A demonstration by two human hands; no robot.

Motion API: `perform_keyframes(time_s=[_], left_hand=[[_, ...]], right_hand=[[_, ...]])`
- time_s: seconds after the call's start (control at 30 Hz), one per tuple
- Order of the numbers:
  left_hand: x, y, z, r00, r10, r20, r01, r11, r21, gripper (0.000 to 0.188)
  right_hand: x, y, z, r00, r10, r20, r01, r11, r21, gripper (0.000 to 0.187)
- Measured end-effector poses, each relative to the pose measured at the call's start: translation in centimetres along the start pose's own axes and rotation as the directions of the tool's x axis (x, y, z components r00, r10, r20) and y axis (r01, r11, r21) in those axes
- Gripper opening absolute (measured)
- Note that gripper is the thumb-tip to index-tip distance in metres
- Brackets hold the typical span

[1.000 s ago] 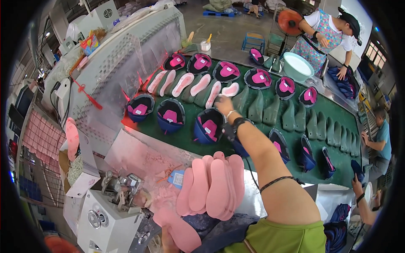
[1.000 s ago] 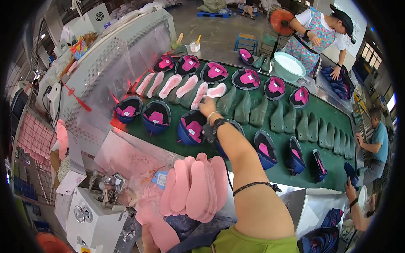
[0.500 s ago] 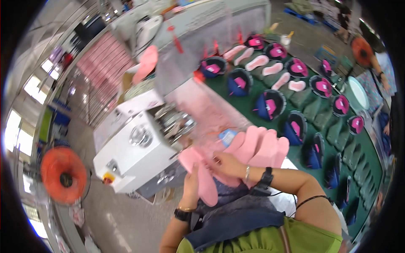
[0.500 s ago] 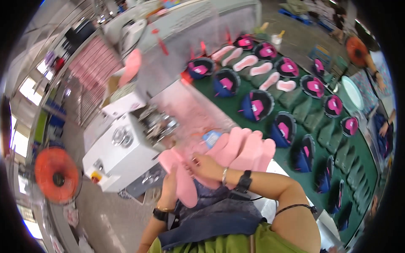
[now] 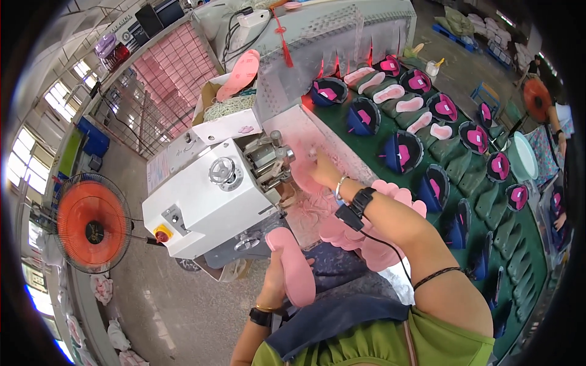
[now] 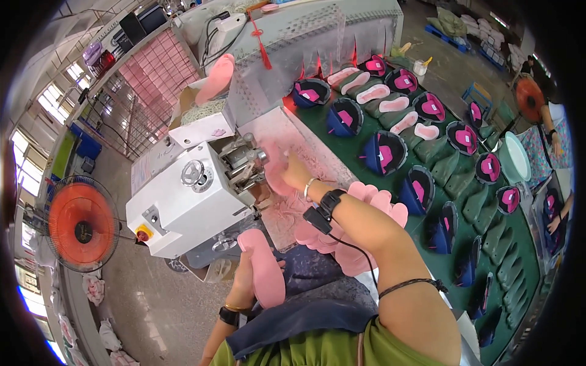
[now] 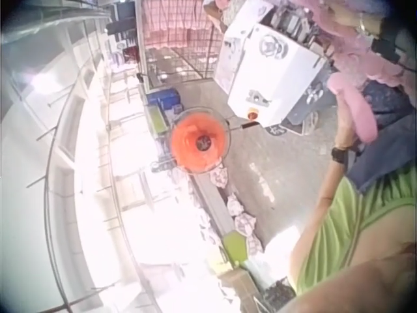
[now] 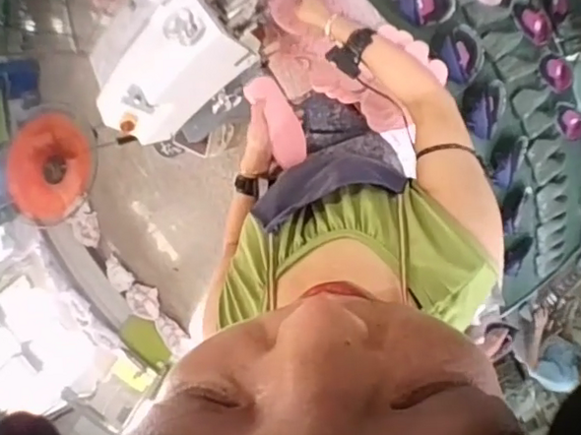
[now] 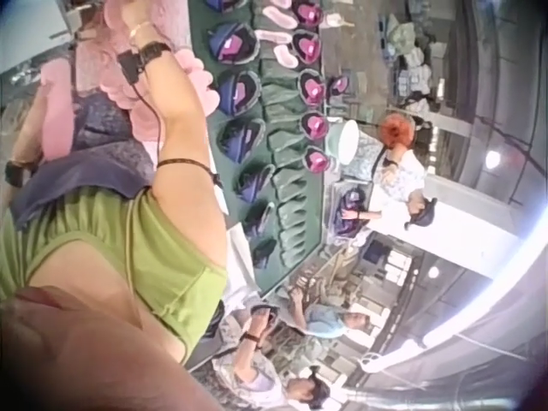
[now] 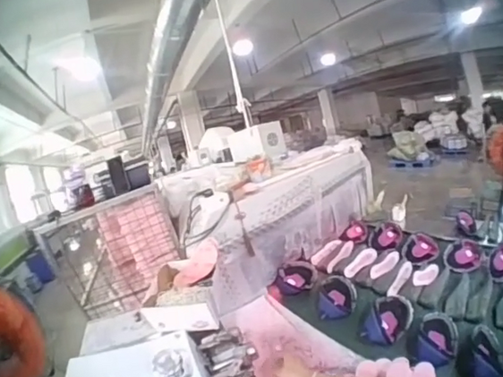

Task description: Processing footwear components on an assembly line using a specialized industrial machine.

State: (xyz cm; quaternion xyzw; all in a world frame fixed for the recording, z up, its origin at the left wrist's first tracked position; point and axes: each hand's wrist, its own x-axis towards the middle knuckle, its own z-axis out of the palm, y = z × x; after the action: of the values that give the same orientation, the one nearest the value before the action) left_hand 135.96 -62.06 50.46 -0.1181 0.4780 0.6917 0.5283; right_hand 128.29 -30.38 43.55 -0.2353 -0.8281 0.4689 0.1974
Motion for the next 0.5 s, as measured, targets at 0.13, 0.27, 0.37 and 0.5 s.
perform_keyframes(time_s=[0.13, 0.27, 0.37, 0.5], left_hand=[[0.0, 0.8, -0.5, 0.999, -0.026, -0.023, 0.025, 0.999, -0.047, 0.069], [0.4, 1.1, -0.6, 0.996, -0.088, -0.008, 0.088, 0.996, -0.035, 0.069], [0.5, 0.8, -0.7, 0.996, -0.091, -0.014, 0.091, 0.996, -0.016, 0.067], [0.1, 0.4, -1.3, 0.997, -0.071, 0.004, 0.071, 0.996, -0.058, 0.064]], right_hand=[[-2.5, -1.1, -4.3, 0.984, 0.081, 0.157, -0.055, 0.985, -0.166, 0.050], [-2.6, -0.4, -7.5, 0.951, -0.304, -0.056, 0.264, 0.894, -0.363, 0.033], [-1.9, 0.3, -6.9, 0.973, -0.229, 0.034, 0.229, 0.934, -0.273, 0.028], [-1.9, 0.2, -1.7, 0.993, 0.079, 0.084, -0.071, 0.993, -0.092, 0.044]])
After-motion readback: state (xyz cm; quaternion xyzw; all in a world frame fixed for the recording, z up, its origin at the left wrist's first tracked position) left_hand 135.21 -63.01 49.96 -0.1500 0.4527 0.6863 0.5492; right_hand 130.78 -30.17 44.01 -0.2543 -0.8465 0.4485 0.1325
